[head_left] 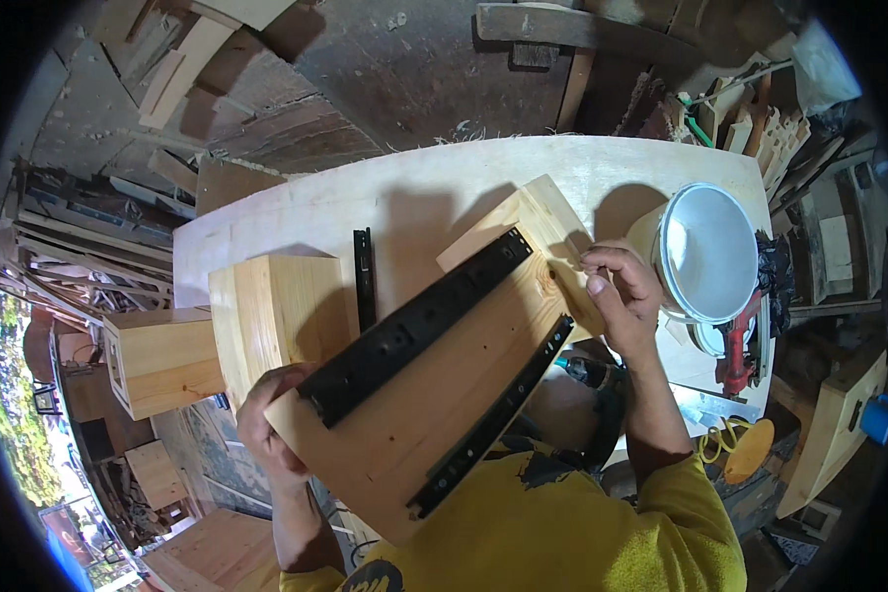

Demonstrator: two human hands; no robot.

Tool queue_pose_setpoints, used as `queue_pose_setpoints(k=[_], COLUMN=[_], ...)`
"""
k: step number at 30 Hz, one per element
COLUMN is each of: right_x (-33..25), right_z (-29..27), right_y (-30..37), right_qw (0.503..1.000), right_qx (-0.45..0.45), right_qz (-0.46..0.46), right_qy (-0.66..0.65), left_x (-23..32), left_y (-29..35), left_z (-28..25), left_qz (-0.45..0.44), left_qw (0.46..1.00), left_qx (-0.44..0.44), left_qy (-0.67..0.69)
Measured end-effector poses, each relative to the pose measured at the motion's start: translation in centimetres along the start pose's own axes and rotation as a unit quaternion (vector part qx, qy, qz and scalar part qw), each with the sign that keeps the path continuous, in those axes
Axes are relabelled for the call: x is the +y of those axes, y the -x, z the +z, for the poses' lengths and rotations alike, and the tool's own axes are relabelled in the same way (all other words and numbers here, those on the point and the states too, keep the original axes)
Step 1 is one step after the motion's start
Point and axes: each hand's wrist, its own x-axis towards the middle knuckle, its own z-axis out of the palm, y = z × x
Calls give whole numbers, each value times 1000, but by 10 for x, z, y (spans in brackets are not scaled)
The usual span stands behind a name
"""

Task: Installing metal drawer slides and assembling parts for wooden boxes in a workshop.

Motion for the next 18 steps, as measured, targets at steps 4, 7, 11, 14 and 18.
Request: queue_pose_setpoints(k=[4, 7, 11, 14, 18], right_x=[-11, -19, -28, -25, -30], right_z=[3, 8, 9, 6, 3], right_y=[-18, -30, -31, -22, -9], right_qw=[992, 978, 961, 956, 964], right_qx=[-60, -120, -180, -236, -214], right_qz=[-72, -108, -142, -149, -139], right_qy=[80, 130, 153, 93, 80], left_x=[-1, -7, 6, 11, 14], left_y=[7, 7, 1, 2, 4], left_z=[0, 9, 4, 3, 5], left_qz=[-3, 68, 170, 194, 209], left_qw=[998, 991, 981, 974, 971], left_qx=[-46, -5, -72, -91, -93], left_qy=[49, 119, 59, 67, 66])
